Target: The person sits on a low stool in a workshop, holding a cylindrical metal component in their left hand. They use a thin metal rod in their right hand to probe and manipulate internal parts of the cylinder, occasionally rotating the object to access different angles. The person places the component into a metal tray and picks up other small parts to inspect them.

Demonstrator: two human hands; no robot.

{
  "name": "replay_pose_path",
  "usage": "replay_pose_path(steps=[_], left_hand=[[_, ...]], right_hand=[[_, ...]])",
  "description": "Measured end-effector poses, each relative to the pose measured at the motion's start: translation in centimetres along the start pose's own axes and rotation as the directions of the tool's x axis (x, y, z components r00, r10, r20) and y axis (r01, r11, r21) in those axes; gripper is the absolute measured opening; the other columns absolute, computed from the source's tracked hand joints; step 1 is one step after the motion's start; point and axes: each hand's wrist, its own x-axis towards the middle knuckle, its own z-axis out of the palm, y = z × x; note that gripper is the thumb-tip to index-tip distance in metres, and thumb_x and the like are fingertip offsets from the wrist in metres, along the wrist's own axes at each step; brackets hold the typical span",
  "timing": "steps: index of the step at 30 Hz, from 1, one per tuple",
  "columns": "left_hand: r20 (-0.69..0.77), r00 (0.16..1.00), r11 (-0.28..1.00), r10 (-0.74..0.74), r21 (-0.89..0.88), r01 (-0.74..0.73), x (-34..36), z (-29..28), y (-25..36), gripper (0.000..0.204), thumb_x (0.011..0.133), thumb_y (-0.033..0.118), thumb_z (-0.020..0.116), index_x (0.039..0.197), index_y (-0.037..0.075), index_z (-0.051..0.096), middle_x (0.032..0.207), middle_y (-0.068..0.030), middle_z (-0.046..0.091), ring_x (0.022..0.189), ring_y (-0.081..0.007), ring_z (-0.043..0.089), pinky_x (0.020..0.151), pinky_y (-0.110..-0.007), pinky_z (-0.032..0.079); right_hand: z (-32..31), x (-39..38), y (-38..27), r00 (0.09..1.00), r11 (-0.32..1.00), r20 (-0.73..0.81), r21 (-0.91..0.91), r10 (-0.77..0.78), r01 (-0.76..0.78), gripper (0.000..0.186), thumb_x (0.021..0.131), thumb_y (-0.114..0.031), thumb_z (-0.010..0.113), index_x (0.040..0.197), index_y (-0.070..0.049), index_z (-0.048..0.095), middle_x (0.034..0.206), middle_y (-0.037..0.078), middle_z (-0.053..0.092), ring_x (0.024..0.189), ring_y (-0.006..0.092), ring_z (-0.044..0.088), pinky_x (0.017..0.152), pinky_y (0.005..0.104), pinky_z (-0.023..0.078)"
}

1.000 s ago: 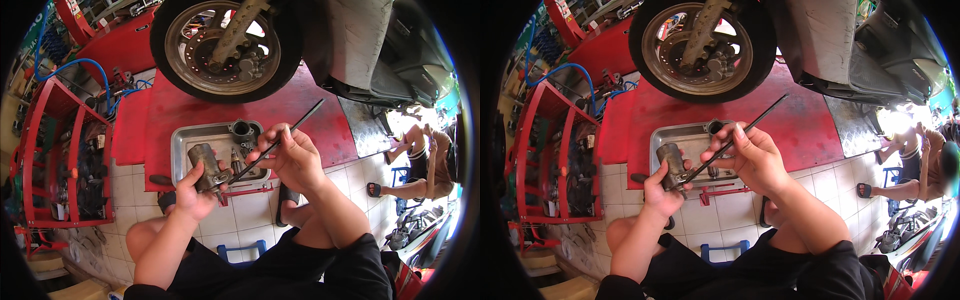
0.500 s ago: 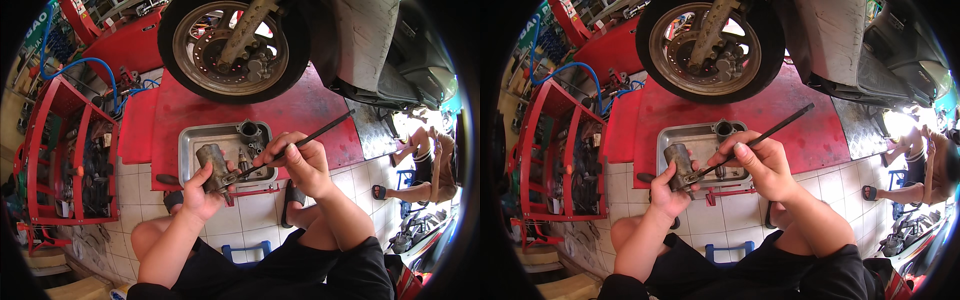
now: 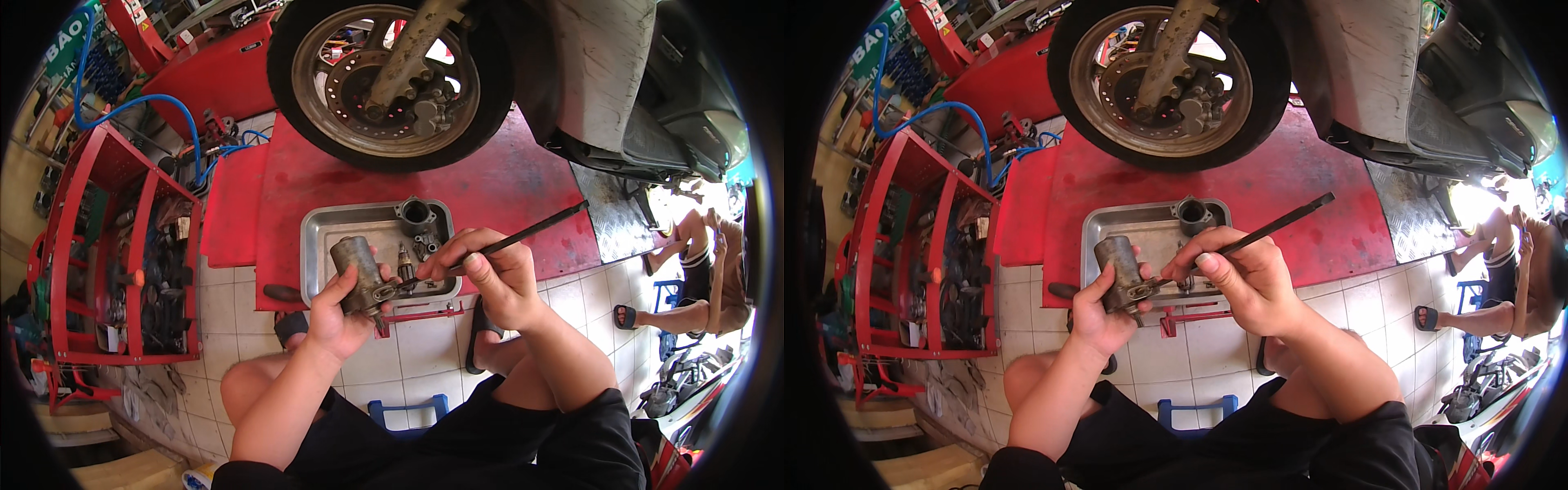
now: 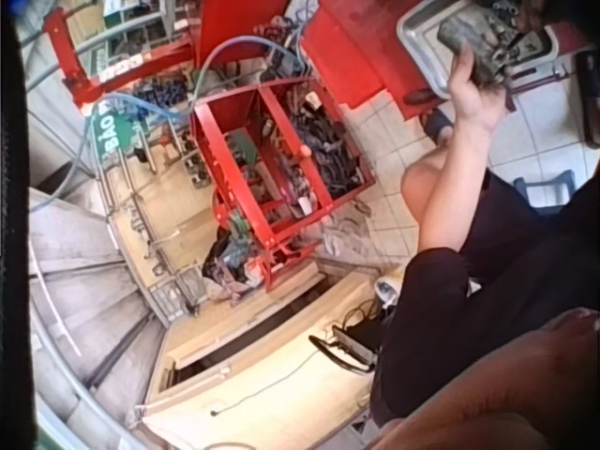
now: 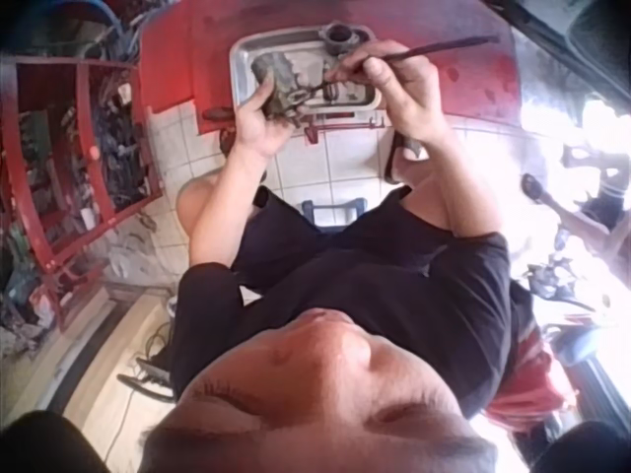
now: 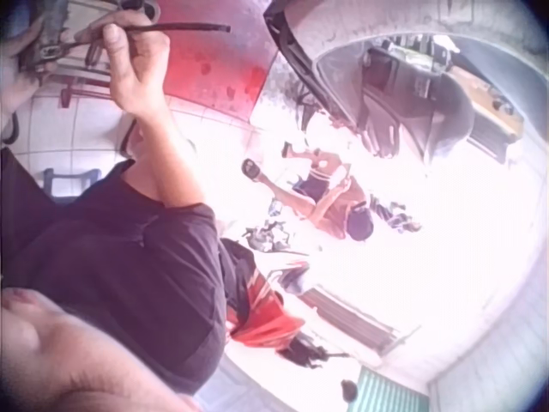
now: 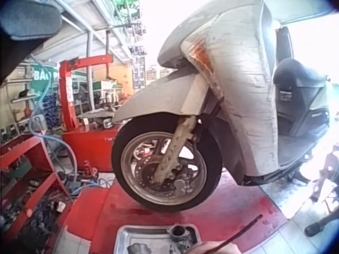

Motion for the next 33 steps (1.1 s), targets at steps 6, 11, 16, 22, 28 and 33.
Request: replay_pose_path(steps=[6,11,16,22,28,33], left_hand=[[-0.060,0.998,0.998,0.007,0.070,-0.003,0.0,0.3,-0.2,0.047,0.096,0.035,0.061,0.135,0.011,0.049,0.113,-0.0108,0.064,0.105,-0.0257,0.061,0.074,-0.036,0.049],[-0.058,0.998,0.998,-0.013,0.053,0.016,0.0,0.6,0.0,0.046,0.095,0.035,0.063,0.133,0.012,0.050,0.112,-0.0099,0.064,0.104,-0.0251,0.061,0.075,-0.036,0.048],[-0.060,0.998,0.998,0.000,0.063,0.003,-0.1,0.7,-0.1,0.046,0.095,0.035,0.063,0.133,0.012,0.051,0.112,-0.0095,0.064,0.104,-0.0252,0.061,0.074,-0.036,0.048],[-0.059,0.998,0.998,-0.005,0.066,0.009,0.1,0.5,-0.2,0.045,0.096,0.035,0.062,0.132,0.012,0.051,0.110,-0.0093,0.064,0.102,-0.0225,0.062,0.073,-0.036,0.049],[-0.058,0.998,0.998,0.007,0.061,-0.004,0.3,-0.1,-0.3,0.042,0.097,0.031,0.061,0.132,0.011,0.051,0.110,-0.0097,0.065,0.107,-0.0288,0.062,0.074,-0.038,0.051],[-0.050,0.999,0.996,-0.005,0.090,0.010,0.6,-0.6,-0.6,0.043,0.096,0.031,0.063,0.133,0.011,0.050,0.110,-0.0084,0.065,0.106,-0.0265,0.063,0.075,-0.039,0.051]], right_hand=[[0.0,-0.1,0.0,0.999,0.998,0.044,-0.065,0.007,-0.004,0.031,0.106,-0.021,0.050,0.104,0.008,0.063,0.097,0.016,0.071,0.091,0.0198,0.067,0.084,0.0326,0.052],[0.1,-0.4,-0.3,0.994,0.998,-0.097,-0.038,-0.043,0.039,0.032,0.106,-0.022,0.048,0.103,0.007,0.063,0.095,0.016,0.071,0.087,0.0188,0.066,0.082,0.0326,0.053],[0.0,-0.1,-0.2,0.999,0.992,0.034,-0.123,-0.036,0.039,0.031,0.107,-0.025,0.046,0.102,0.004,0.055,0.089,0.018,0.067,0.092,0.0279,0.070,0.080,0.0381,0.056],[0.0,-0.1,-0.1,0.998,0.994,0.057,-0.103,-0.018,0.024,0.031,0.106,-0.026,0.047,0.105,0.004,0.056,0.091,0.019,0.067,0.092,0.0278,0.069,0.083,0.0390,0.055],[0.5,0.0,-0.1,0.995,0.994,0.055,0.067,0.081,-0.084,0.021,0.105,-0.014,0.048,0.108,0.005,0.057,0.099,0.019,0.068,0.101,0.0288,0.069,0.090,0.0407,0.055],[0.0,-0.6,-0.2,0.980,0.945,0.014,-0.267,0.200,-0.189,0.021,0.100,-0.003,0.055,0.118,0.006,0.056,0.103,0.015,0.071,0.105,0.0231,0.068,0.092,0.0360,0.053]])
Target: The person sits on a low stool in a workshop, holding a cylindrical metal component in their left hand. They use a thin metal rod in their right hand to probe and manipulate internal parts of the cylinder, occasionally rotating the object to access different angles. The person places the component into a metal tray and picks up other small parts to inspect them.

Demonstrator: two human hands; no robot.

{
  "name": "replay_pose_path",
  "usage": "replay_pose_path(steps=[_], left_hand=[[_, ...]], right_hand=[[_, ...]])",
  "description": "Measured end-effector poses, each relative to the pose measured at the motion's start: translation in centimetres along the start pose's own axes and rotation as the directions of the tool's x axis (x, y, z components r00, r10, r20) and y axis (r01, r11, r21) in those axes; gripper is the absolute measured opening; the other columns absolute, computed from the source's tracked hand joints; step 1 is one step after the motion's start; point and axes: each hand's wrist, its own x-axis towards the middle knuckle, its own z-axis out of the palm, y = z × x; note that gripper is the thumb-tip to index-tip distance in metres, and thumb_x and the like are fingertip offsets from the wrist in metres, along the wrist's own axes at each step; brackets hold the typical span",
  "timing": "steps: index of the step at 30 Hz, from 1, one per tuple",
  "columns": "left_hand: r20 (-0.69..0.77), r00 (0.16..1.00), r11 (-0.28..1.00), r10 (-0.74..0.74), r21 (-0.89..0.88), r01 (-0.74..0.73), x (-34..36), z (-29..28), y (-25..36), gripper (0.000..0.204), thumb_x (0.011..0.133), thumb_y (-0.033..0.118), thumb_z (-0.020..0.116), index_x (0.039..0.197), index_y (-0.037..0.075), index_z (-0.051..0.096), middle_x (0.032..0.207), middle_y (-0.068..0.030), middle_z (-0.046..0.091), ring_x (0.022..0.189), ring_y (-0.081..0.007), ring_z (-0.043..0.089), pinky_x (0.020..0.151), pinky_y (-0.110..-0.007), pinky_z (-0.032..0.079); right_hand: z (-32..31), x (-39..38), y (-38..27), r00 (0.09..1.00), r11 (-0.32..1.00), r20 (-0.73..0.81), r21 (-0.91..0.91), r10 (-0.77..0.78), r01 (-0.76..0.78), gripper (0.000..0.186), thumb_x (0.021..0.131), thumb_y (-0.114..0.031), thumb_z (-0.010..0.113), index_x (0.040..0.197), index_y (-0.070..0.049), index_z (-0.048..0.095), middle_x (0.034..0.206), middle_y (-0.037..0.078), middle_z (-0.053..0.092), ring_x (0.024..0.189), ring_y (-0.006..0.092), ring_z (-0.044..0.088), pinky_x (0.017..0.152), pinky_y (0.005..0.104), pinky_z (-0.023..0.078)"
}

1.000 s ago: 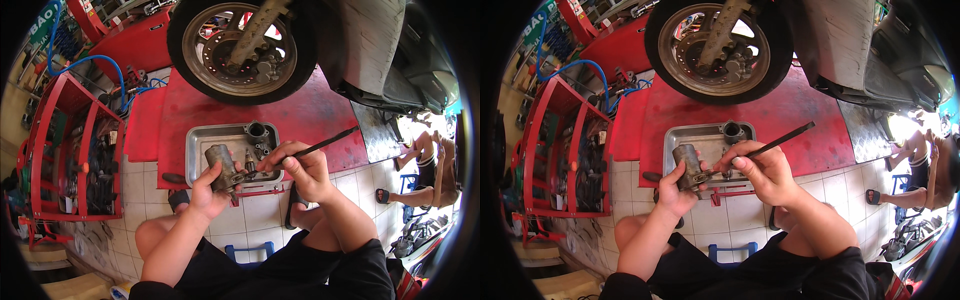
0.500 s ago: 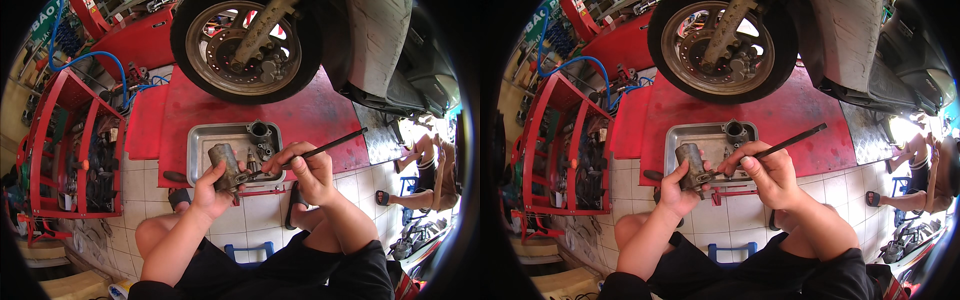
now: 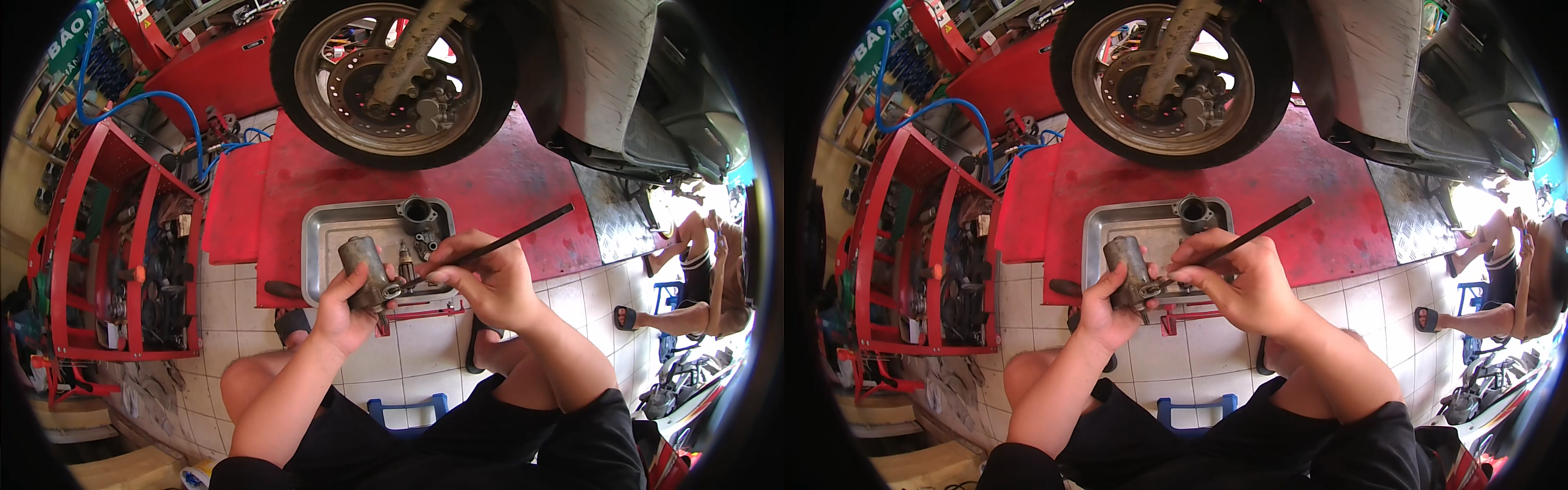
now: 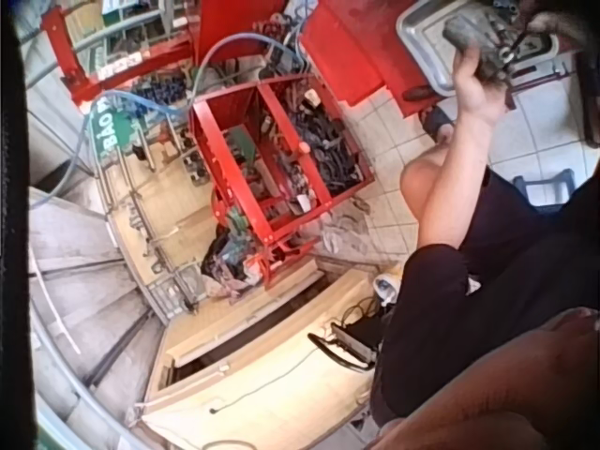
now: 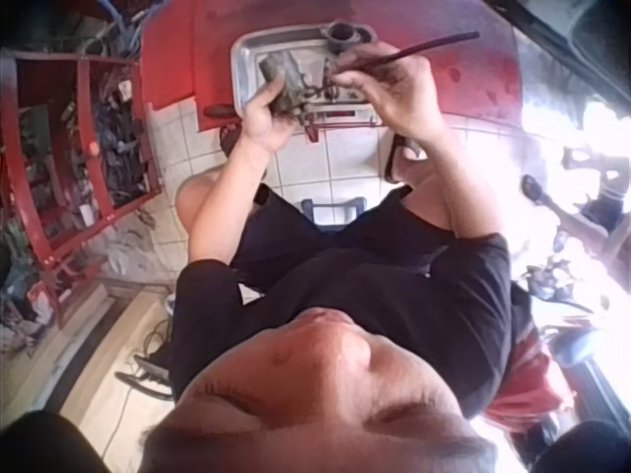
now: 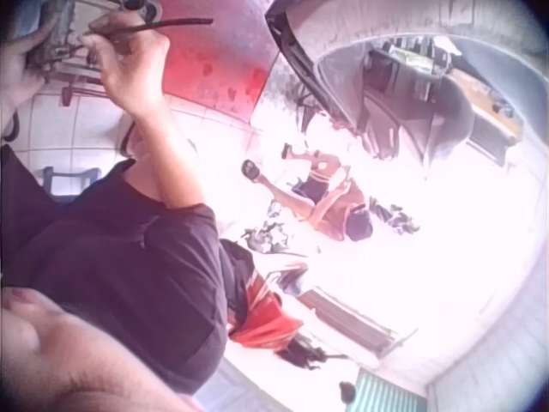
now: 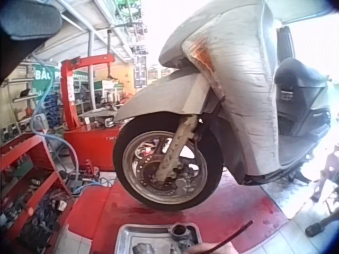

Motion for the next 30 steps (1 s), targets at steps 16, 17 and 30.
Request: replay_pose_path(steps=[16,17,30], left_hand=[[0.015,0.999,0.998,-0.036,-0.048,0.037,0.1,0.5,0.0,0.043,0.098,0.033,0.059,0.133,0.011,0.051,0.111,-0.0091,0.064,0.107,-0.0280,0.061,0.075,-0.038,0.048],[0.036,0.999,0.997,-0.035,-0.068,0.037,0.1,0.5,0.2,0.042,0.098,0.033,0.059,0.133,0.011,0.051,0.111,-0.0091,0.064,0.109,-0.0292,0.061,0.076,-0.038,0.049],[0.007,0.999,0.997,-0.039,-0.060,0.039,0.0,0.2,0.1,0.041,0.098,0.032,0.059,0.133,0.010,0.051,0.111,-0.0104,0.064,0.108,-0.0285,0.061,0.077,-0.038,0.049]], right_hand=[[1.0,0.0,-0.3,0.996,0.999,-0.074,-0.007,0.050,-0.051,0.028,0.092,0.012,0.056,0.119,0.006,0.055,0.094,0.012,0.071,0.093,0.0201,0.071,0.083,0.0306,0.056],[1.5,0.0,-0.5,0.990,0.998,-0.139,0.058,0.010,-0.002,0.018,0.092,0.012,0.058,0.109,0.007,0.057,0.088,0.012,0.071,0.087,0.0182,0.071,0.080,0.0296,0.057],[0.9,0.3,0.5,0.944,0.893,-0.272,0.354,-0.187,0.279,0.013,0.099,0.009,0.047,0.109,0.002,0.044,0.100,0.019,0.066,0.101,0.0281,0.070,0.093,0.0396,0.056]])
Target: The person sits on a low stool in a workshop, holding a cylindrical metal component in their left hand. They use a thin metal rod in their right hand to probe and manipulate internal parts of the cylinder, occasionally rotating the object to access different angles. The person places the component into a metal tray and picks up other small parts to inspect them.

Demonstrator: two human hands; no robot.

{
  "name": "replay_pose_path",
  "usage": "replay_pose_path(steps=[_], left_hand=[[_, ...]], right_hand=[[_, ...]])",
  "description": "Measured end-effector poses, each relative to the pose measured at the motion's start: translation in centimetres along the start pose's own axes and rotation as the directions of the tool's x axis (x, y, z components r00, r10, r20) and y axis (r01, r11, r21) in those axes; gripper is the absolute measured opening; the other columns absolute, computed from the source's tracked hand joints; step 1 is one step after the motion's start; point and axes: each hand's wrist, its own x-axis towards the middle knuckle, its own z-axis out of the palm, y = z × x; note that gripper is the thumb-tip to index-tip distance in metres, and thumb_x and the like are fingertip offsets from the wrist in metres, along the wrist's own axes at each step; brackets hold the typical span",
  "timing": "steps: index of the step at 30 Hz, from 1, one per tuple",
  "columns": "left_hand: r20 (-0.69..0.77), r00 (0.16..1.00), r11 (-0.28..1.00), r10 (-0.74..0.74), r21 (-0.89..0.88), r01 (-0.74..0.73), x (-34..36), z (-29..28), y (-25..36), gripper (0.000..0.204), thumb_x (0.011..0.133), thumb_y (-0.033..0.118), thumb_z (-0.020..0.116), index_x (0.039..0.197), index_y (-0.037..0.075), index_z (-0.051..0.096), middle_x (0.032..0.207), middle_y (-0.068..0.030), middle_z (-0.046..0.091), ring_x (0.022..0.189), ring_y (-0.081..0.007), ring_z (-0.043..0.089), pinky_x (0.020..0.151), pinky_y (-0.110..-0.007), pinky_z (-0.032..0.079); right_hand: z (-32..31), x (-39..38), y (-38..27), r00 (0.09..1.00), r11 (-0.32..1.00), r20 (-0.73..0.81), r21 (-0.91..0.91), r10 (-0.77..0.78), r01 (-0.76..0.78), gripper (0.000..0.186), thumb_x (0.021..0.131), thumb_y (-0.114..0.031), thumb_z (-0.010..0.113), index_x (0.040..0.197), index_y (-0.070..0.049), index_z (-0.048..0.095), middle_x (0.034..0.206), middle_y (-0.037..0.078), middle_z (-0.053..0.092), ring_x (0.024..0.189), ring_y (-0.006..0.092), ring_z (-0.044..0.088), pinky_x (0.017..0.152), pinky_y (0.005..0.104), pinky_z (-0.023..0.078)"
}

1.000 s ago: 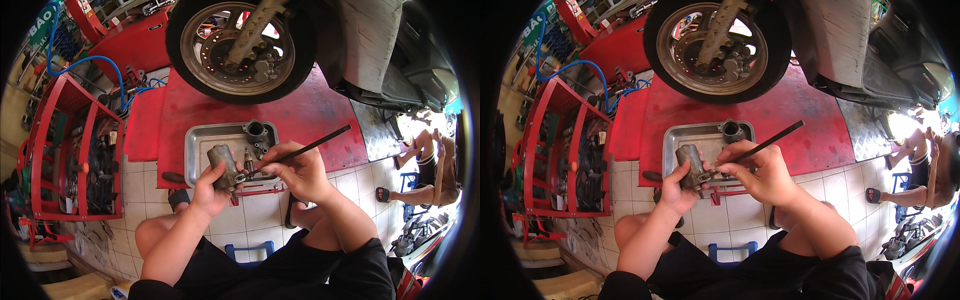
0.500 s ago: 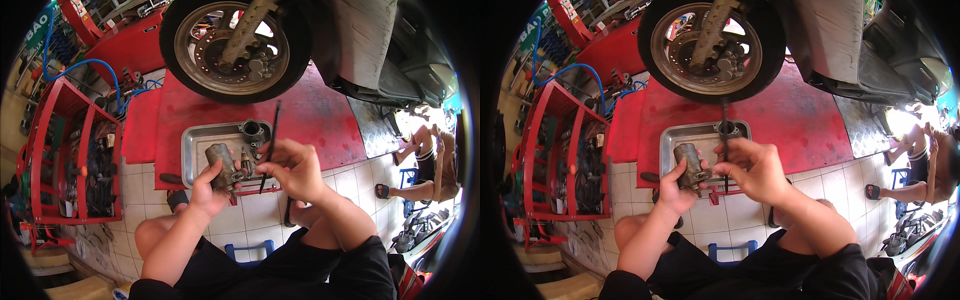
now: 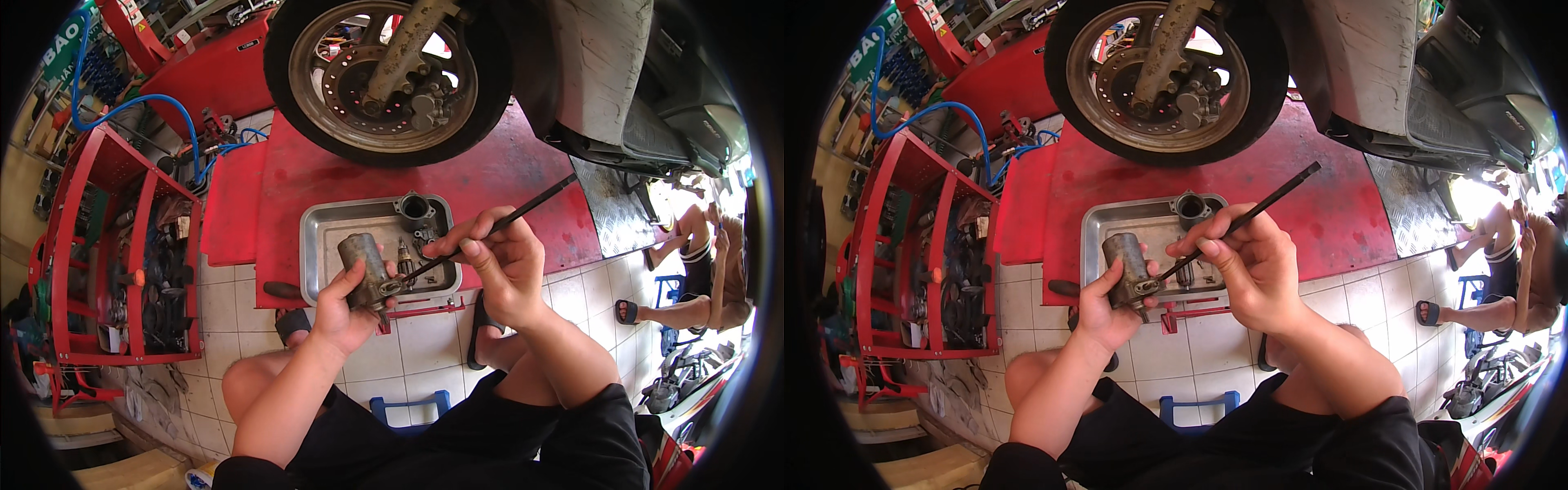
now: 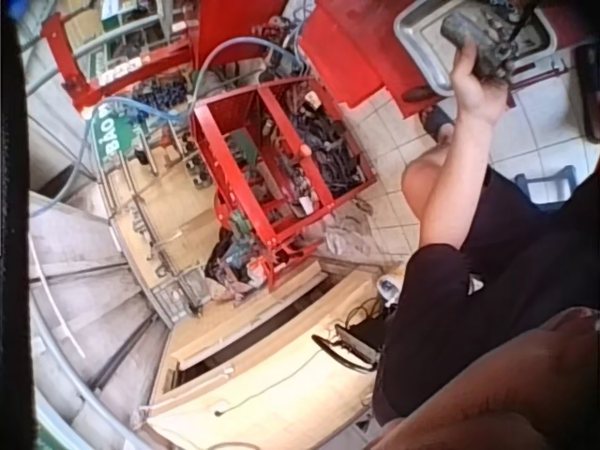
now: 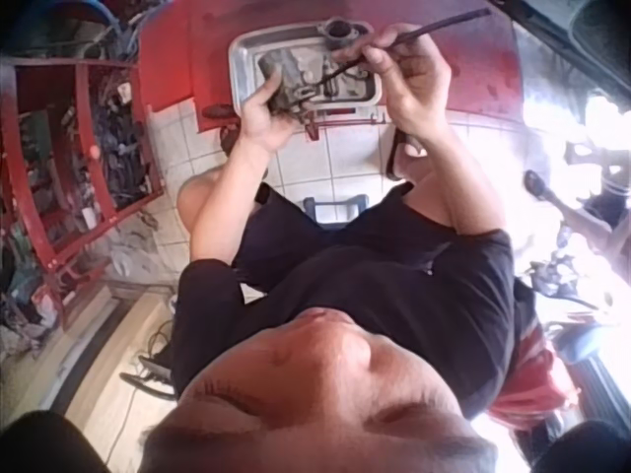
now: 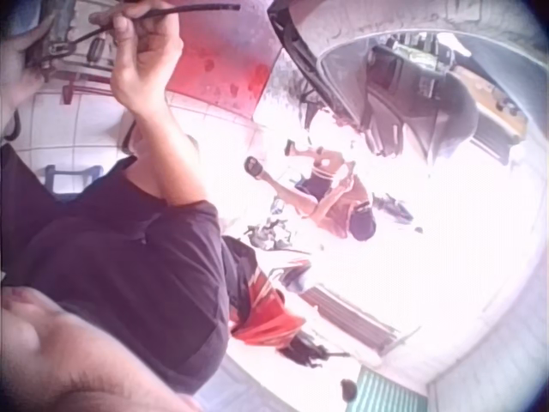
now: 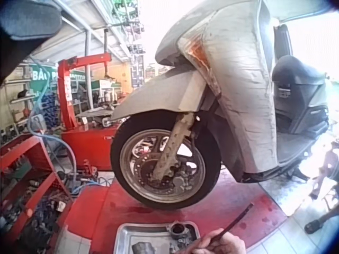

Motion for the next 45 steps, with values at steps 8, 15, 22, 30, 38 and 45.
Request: replay_pose_path(steps=[8,15,22,30,38,45], left_hand=[[0.002,1.000,1.000,0.004,-0.008,-0.004,0.1,0.1,-0.2,0.041,0.098,0.031,0.059,0.132,0.010,0.052,0.111,-0.0106,0.064,0.108,-0.0290,0.061,0.077,-0.038,0.050],[-0.025,1.000,1.000,-0.006,0.006,0.006,0.0,0.1,-0.2,0.040,0.098,0.030,0.059,0.133,0.010,0.050,0.111,-0.0107,0.063,0.109,-0.0297,0.060,0.075,-0.039,0.049],[-0.037,0.999,0.999,-0.024,0.036,0.025,0.2,0.0,-0.7,0.041,0.098,0.029,0.059,0.133,0.010,0.050,0.111,-0.0109,0.064,0.109,-0.0305,0.061,0.074,-0.040,0.052],[-0.012,0.999,0.999,-0.046,-0.001,0.046,0.4,0.1,-0.8,0.039,0.096,0.031,0.061,0.129,0.011,0.053,0.109,-0.0101,0.064,0.103,-0.0235,0.059,0.074,-0.037,0.049],[-0.085,0.996,1.000,-0.026,-0.019,0.025,-0.4,0.5,-0.2,0.039,0.096,0.029,0.061,0.130,0.011,0.053,0.110,-0.0107,0.064,0.100,-0.0225,0.060,0.074,-0.036,0.047],[-0.159,0.987,1.000,0.017,-0.014,-0.019,-0.5,0.4,-0.2,0.043,0.096,0.034,0.059,0.130,0.010,0.052,0.107,-0.0114,0.063,0.104,-0.0327,0.060,0.071,-0.034,0.048]], right_hand=[[-0.1,-0.2,-0.2,1.000,0.984,0.018,-0.177,0.024,-0.021,0.016,0.098,0.007,0.052,0.113,0.003,0.046,0.099,0.017,0.069,0.099,0.0247,0.070,0.088,0.0356,0.058],[-0.1,0.3,-0.7,0.997,0.968,0.015,-0.243,0.072,-0.066,0.036,0.096,0.007,0.055,0.130,0.003,0.045,0.105,0.017,0.071,0.103,0.0233,0.070,0.081,0.0316,0.058],[-0.5,0.1,-1.2,0.973,0.904,-0.039,-0.363,0.225,-0.224,0.014,0.091,0.005,0.066,0.104,0.006,0.062,0.087,0.011,0.072,0.085,0.0160,0.072,0.076,0.0281,0.058],[-1.8,1.2,-0.9,0.910,0.950,0.370,-0.302,0.189,-0.075,0.008,0.098,0.006,0.050,0.104,0.006,0.056,0.104,0.018,0.072,0.109,0.0233,0.068,0.095,0.0368,0.054],[-0.1,0.7,-0.1,0.929,0.918,-0.012,-0.150,0.370,-0.368,0.010,0.094,0.011,0.056,0.103,0.008,0.053,0.097,0.016,0.071,0.098,0.0212,0.071,0.083,0.0327,0.061],[-0.6,0.6,1.4,0.945,0.944,0.086,-0.135,0.315,-0.302,0.007,0.098,0.004,0.054,0.103,0.003,0.050,0.104,0.021,0.071,0.104,0.0255,0.070,0.088,0.0349,0.059]])
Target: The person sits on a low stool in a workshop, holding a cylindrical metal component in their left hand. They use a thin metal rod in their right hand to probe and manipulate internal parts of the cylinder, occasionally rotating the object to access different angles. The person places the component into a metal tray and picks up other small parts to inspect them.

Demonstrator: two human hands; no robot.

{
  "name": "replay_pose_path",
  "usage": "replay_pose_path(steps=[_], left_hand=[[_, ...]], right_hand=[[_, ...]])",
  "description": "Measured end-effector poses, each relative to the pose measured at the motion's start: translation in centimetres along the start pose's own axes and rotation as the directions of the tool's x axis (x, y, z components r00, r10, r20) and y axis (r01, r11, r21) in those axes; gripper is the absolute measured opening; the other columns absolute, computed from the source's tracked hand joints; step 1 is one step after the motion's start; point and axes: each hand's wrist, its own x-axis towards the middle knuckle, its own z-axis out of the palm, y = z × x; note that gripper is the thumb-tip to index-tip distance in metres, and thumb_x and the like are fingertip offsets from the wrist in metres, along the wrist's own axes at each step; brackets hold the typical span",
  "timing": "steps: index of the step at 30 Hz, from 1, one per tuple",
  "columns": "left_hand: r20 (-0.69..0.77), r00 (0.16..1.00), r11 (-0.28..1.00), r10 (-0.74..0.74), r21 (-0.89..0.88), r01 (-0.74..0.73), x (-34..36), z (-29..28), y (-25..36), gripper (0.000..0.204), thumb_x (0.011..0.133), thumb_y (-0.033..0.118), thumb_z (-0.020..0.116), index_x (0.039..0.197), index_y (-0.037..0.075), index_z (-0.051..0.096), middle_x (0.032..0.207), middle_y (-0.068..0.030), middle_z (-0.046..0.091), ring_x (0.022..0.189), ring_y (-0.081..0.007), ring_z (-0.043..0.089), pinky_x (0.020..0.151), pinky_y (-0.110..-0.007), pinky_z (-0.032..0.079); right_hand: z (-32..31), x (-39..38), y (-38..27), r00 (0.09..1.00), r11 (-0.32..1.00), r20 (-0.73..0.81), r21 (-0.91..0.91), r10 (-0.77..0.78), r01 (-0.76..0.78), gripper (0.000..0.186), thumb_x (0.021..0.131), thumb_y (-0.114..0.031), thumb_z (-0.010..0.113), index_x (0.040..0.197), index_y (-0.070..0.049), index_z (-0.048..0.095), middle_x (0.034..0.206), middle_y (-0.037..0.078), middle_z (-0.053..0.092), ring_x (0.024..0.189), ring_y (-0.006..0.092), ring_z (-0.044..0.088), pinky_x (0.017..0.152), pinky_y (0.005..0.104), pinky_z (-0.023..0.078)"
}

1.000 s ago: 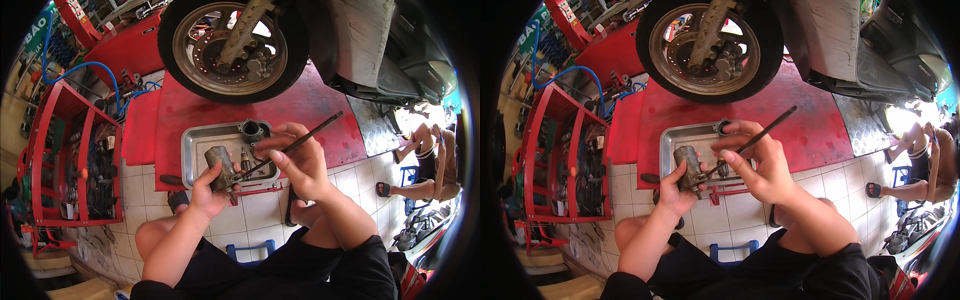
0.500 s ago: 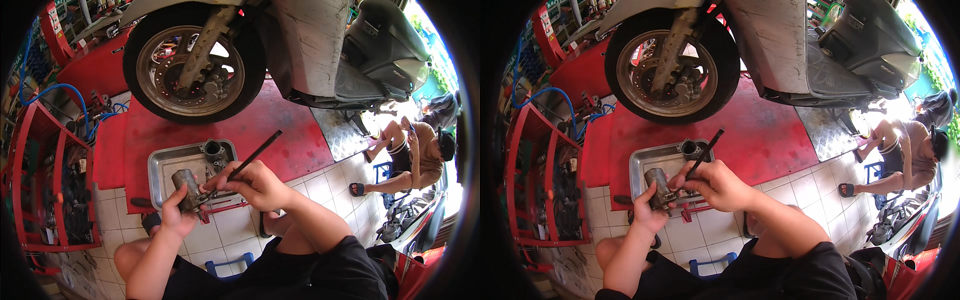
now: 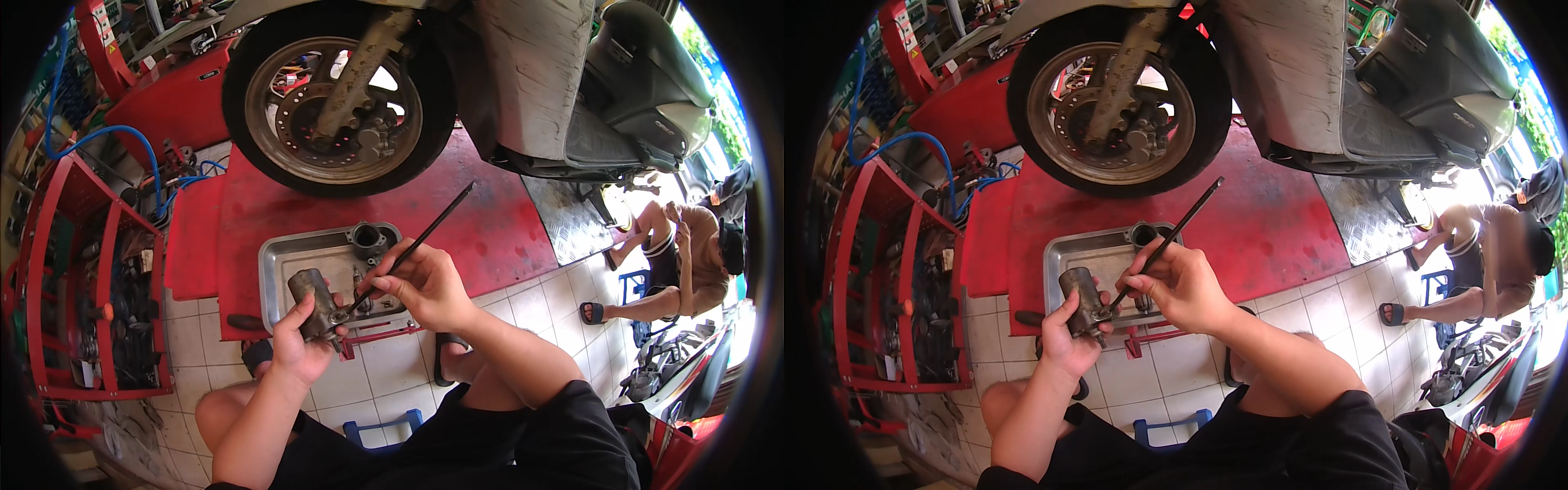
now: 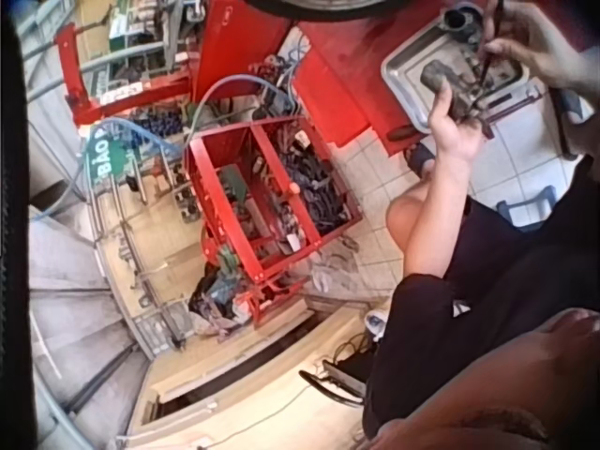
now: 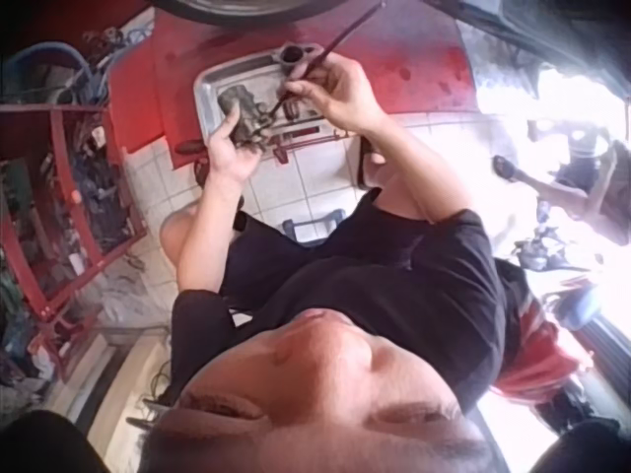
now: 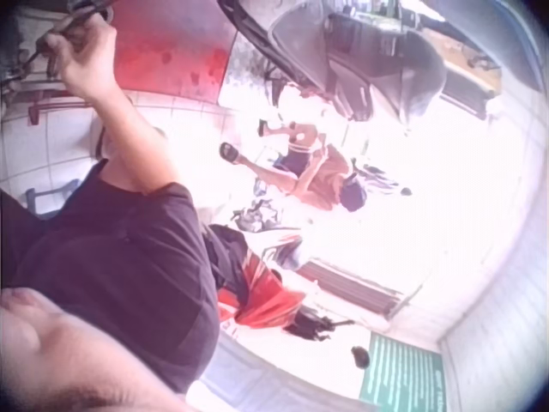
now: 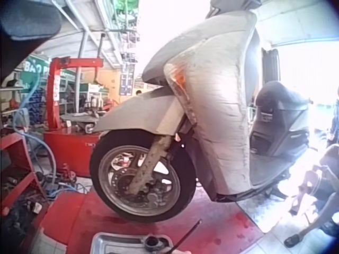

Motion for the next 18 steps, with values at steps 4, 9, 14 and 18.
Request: replay_pose_path(steps=[4,9,14,18], left_hand=[[-0.001,1.000,1.000,-0.005,0.007,0.005,0.1,-0.4,0.0,0.040,0.097,0.034,0.058,0.130,0.011,0.052,0.109,-0.0116,0.064,0.104,-0.0313,0.060,0.072,-0.033,0.047],[0.023,1.000,1.000,-0.007,-0.026,0.007,-0.3,0.3,0.4,0.036,0.096,0.028,0.060,0.128,0.012,0.054,0.105,-0.0091,0.065,0.099,-0.0236,0.059,0.074,-0.036,0.046],[0.028,1.000,0.998,0.010,0.061,-0.011,0.4,0.2,-0.2,0.038,0.098,0.033,0.056,0.128,0.010,0.052,0.108,-0.0113,0.066,0.102,-0.0297,0.061,0.072,-0.032,0.047],[-0.002,1.000,0.995,0.021,0.094,-0.021,0.3,0.3,-0.3,0.040,0.099,0.033,0.053,0.132,0.011,0.054,0.112,-0.0085,0.067,0.102,-0.0280,0.064,0.064,-0.032,0.053]], right_hand=[[1.0,-0.2,-0.2,0.986,0.989,0.073,0.009,-0.147,0.147,0.007,0.097,0.010,0.051,0.095,0.003,0.051,0.099,0.017,0.071,0.101,0.0225,0.071,0.089,0.0323,0.057],[1.8,-0.5,0.4,0.996,0.992,-0.033,0.094,-0.083,0.086,0.010,0.094,0.013,0.053,0.095,0.003,0.052,0.095,0.014,0.070,0.104,0.0238,0.071,0.088,0.0324,0.057],[1.5,-0.2,-0.5,0.995,0.999,-0.097,0.016,-0.037,0.038,0.011,0.092,0.011,0.060,0.096,0.005,0.053,0.087,0.010,0.069,0.094,0.0212,0.073,0.079,0.0317,0.059],[0.6,0.0,-0.4,0.993,0.992,-0.080,-0.101,-0.083,0.075,0.014,0.091,0.000,0.068,0.099,0.003,0.056,0.084,0.009,0.071,0.080,0.0108,0.069,0.068,0.0270,0.055]])
